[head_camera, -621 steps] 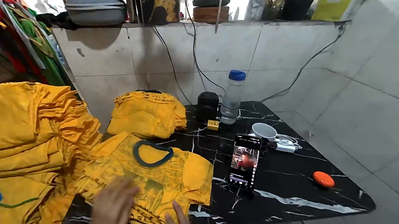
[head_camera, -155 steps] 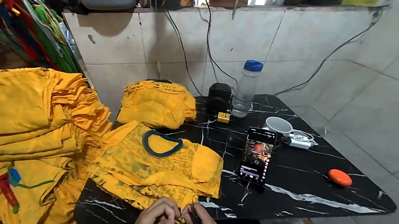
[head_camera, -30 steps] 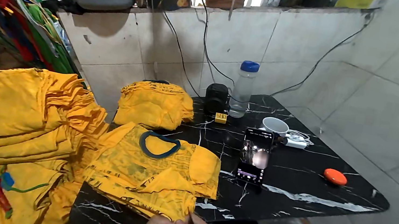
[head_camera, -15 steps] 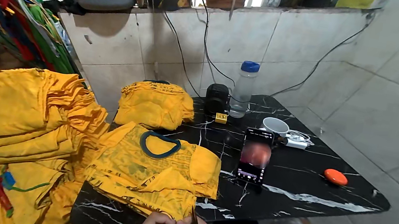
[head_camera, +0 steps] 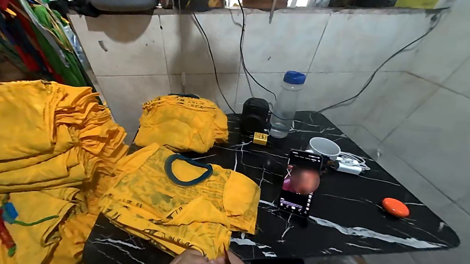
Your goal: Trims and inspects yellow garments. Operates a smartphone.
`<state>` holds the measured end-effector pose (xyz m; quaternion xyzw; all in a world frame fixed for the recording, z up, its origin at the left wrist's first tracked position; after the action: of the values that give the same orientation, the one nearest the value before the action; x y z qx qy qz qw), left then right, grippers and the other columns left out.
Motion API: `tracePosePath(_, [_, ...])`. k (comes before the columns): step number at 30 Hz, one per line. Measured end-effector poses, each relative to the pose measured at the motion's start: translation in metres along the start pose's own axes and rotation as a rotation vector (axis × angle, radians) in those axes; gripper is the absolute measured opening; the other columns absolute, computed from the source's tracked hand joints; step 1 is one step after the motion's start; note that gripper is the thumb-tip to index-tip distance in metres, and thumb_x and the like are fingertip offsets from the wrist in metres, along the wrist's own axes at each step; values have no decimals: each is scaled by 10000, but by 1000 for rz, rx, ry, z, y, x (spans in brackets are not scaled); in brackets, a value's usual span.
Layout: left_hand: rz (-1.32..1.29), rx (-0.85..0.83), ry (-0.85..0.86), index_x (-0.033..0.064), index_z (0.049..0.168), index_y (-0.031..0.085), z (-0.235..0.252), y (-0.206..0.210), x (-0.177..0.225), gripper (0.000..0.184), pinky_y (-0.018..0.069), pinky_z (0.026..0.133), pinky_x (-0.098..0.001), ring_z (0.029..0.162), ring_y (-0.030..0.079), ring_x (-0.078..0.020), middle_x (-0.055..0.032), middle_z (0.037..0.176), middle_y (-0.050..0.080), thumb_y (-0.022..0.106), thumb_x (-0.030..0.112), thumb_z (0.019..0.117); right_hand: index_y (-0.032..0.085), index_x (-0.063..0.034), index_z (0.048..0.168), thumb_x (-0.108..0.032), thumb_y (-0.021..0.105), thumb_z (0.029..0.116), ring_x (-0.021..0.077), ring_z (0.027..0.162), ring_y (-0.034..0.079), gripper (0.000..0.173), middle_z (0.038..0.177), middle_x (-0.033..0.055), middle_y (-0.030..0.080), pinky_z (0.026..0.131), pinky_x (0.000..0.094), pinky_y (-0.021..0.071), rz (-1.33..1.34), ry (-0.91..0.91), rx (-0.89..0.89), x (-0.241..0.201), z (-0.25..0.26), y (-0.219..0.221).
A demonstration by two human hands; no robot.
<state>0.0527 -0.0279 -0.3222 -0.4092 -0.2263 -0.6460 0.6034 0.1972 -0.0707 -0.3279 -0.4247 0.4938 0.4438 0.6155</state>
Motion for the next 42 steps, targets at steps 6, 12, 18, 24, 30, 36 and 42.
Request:
tracePosePath(6, [107,-160,44,-1,1154,725,6,-2,7,260,611,877,-240,995,687,-106,-124,1096,680,692,-7,897,673,-14,937,-68,566,1017,30,703,598,144,807,-3,650,676,221,522,150,6,-28,-1,-1,-1])
tracePosePath(12, [358,-126,224,112,1072,796,4,-5,-3,190,551,915,-177,1015,678,-86,-98,1049,715,759,106,886,681,5,870,-66,601,972,61,632,578,148,711,39,621,598,241,489,-26,-102,-22,-1,-2,-4])
tracePosePath(18, [299,16,255,106,966,802,1,-11,-6,95,565,895,-158,995,696,-36,-50,1019,744,766,70,887,689,9,902,-180,653,1005,109,613,568,218,708,74,623,570,270,481,-137,-145,-64,-9,-6,-9])
tracePosePath(24, [-63,93,-64,62,950,730,7,-15,-11,75,631,687,-212,809,708,-60,-18,960,719,720,3,906,710,-61,1203,-345,723,969,150,803,676,368,1028,96,727,697,343,574,-377,-204,-67,-7,-1,-18])
tracePosePath(30, [-160,26,-113,86,959,698,6,-14,-9,46,607,733,-217,837,663,-54,8,946,662,707,49,933,715,-47,1063,-387,717,964,164,699,656,355,905,87,709,598,351,556,-501,-346,-61,-3,4,-16])
tracePosePath(36, [-25,33,-67,64,928,719,1,-15,-7,19,595,684,-190,814,664,-53,-16,931,675,729,55,916,704,-38,1104,-375,691,983,180,702,696,359,865,87,735,621,379,576,-532,-313,-74,-10,3,-9])
tracePosePath(42, [-65,55,-55,77,926,727,6,-15,-8,23,608,720,-205,854,670,-65,-14,958,672,742,70,910,703,-39,1114,-389,665,998,185,626,653,370,804,83,706,568,383,551,-562,-313,-65,-11,4,-9])
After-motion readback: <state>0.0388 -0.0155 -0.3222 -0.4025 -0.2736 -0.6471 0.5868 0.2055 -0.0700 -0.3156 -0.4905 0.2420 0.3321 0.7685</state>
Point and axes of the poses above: each hand's wrist, its own z-axis towards the middle knuckle, its own y-axis out of the palm, x = y × z, the point moved 2 cm from there along z, towards the middle knuckle
